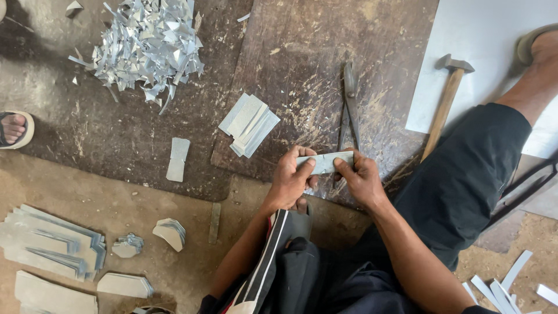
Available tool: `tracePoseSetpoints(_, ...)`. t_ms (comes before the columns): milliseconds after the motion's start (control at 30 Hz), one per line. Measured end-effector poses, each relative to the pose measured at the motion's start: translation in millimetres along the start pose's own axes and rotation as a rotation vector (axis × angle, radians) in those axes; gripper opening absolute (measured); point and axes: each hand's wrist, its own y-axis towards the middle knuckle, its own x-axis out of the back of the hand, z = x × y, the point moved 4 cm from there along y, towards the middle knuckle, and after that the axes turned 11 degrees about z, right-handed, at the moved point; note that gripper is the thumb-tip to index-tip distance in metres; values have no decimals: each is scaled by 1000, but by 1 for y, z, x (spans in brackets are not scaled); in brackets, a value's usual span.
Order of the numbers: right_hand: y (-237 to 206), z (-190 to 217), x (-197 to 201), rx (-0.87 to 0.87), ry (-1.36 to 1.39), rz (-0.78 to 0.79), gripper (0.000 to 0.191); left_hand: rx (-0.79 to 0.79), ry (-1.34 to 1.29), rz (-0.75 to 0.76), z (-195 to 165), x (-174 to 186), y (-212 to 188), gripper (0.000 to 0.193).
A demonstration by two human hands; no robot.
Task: The person sits on the floor and cuts thin light-colored metal strips into small pieces using hand shears, placing cut pieces onto a growing pile of scraps. They pick up strips one at a time from a stack beside them and trim off small sections repeatedly.
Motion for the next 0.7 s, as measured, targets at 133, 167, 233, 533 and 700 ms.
tracePoseSetpoints(133,-3,30,1,164,-348,42,60,4,-60,-80,8,8,3,16)
tracePoseSetpoints(167,-4,40,-1,262,-449,69,57,6,-68,-92,10,11,2,17)
tracePoseSetpoints(233,-5,51,-4,326,-501,101,53,-15,-64,-44,12,13,1,17)
tracePoseSetpoints(533,0,25,2,-4,-35,81,54,-71,1,-26,7,8,0,17)
tracePoseSetpoints(700,3,-7,9,-77,63,-25,12,-1,-33,73,-1,10,1,22)
